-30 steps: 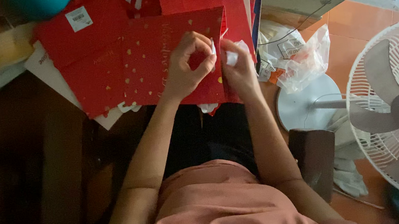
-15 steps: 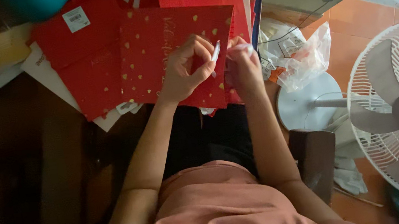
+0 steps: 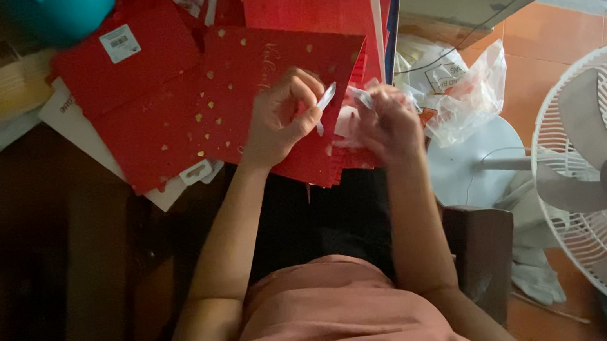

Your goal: The person sits with a red Valentine's Day paper gift bag on their lap and attaches its ribbon handle, threading the ribbon ends through the bag's punched holes and knotting them. They then set the finished bag on the table with other completed bags and begin attaching the handle of another bag.

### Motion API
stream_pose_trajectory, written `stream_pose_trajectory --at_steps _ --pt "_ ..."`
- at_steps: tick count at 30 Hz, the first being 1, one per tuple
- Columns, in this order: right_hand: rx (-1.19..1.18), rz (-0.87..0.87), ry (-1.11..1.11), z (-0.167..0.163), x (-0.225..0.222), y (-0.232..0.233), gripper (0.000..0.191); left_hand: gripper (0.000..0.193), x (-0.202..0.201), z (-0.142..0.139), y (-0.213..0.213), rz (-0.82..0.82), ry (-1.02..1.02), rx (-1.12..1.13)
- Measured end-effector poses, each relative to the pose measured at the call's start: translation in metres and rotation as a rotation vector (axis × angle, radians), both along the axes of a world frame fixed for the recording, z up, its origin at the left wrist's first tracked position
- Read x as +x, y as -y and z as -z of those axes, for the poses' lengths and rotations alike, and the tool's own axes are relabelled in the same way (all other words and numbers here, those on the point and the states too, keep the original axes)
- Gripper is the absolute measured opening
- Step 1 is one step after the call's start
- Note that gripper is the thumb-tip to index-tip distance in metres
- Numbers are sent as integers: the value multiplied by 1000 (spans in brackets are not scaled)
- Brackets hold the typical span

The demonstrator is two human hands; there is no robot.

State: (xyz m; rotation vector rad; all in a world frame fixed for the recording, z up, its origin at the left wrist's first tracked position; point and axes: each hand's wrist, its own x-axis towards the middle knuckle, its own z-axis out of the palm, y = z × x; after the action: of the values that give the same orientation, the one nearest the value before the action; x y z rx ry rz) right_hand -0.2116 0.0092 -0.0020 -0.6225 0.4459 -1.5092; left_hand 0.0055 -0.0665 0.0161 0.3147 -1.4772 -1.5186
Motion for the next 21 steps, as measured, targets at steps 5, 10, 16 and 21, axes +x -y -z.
stream_pose_trajectory --at_steps 5,10,16,21 --pt "291 177 -888 -43 -1 -9 30 16 0 5 0 33 -15 76" --pt "436 329 -1180 -61 38 -2 29 17 -4 14 -2 -53 128 25" --pt "408 443 -1099 -43 45 8 29 31 2 25 4 150 -244 166" --pt "199 571 -1318 -14 37 5 30 47 -13 28 3 -190 20 123"
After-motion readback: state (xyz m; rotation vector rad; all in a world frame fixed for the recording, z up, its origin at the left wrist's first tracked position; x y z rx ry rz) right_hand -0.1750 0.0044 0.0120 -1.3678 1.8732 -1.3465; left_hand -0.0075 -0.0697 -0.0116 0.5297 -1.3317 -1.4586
